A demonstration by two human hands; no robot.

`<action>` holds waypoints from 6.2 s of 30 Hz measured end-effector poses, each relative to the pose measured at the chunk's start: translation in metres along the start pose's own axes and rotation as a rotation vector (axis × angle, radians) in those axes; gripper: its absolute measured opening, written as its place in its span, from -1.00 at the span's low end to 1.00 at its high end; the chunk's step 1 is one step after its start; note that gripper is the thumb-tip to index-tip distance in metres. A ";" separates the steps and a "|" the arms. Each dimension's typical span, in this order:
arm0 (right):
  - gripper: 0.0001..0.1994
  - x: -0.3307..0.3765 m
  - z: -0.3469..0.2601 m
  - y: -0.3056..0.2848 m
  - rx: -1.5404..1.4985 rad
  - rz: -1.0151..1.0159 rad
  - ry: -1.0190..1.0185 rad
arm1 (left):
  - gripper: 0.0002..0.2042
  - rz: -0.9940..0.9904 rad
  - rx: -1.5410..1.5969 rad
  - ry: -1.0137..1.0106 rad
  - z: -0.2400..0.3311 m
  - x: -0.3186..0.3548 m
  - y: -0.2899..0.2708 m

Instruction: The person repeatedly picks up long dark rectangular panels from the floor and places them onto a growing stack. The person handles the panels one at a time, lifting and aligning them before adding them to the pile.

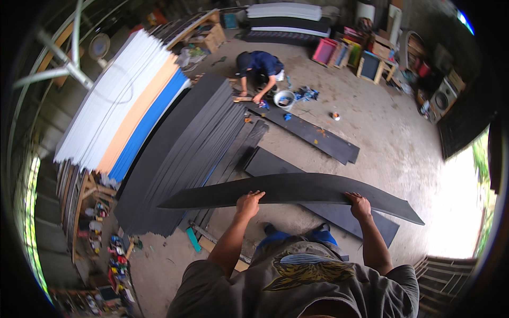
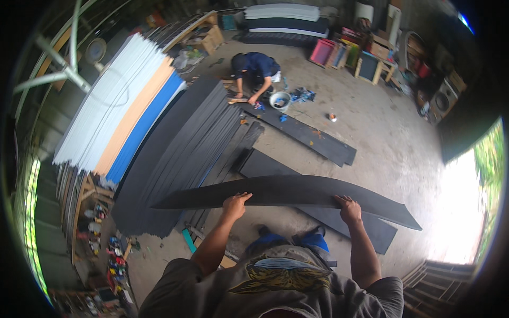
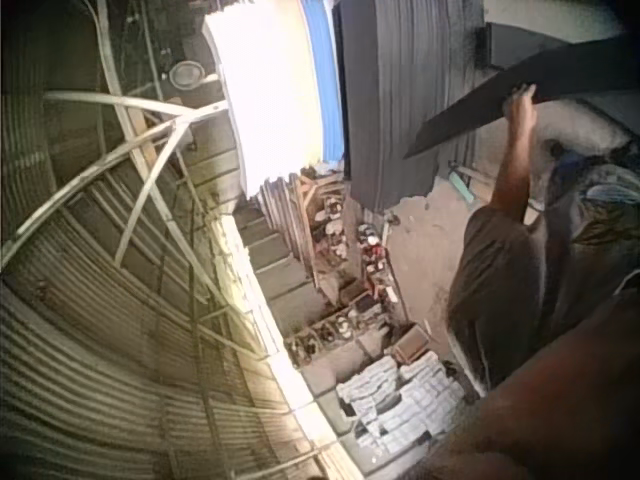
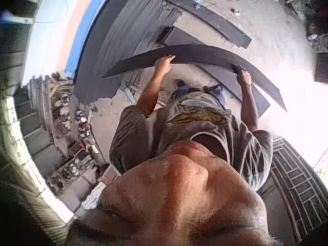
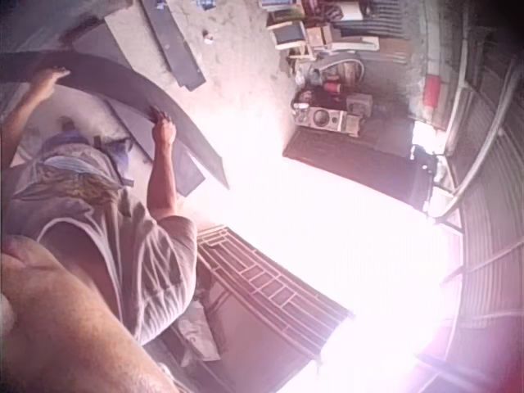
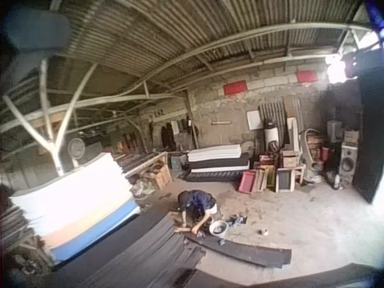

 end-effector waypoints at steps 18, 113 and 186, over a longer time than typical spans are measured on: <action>-0.34 -0.074 -0.422 -0.004 -0.024 0.144 -0.729 | -0.35 0.436 0.062 -0.570 -0.227 0.283 -0.133; 0.05 -0.496 -0.970 0.360 0.448 -0.115 -1.020 | -0.15 0.096 0.072 -1.110 -0.824 0.246 0.006; -0.23 -0.471 -1.107 0.404 0.402 -0.357 -0.554 | 0.42 -0.490 0.522 -1.086 -0.803 0.115 0.011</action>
Point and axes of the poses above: each hand's wrist, its own x-axis away from the middle knuckle, its own y-axis out of the palm, z = x × y, the point moved 10 cm from there along -x, towards the middle knuckle, and after that the axes turned 8 degrees about y, right-handed, at the moved point
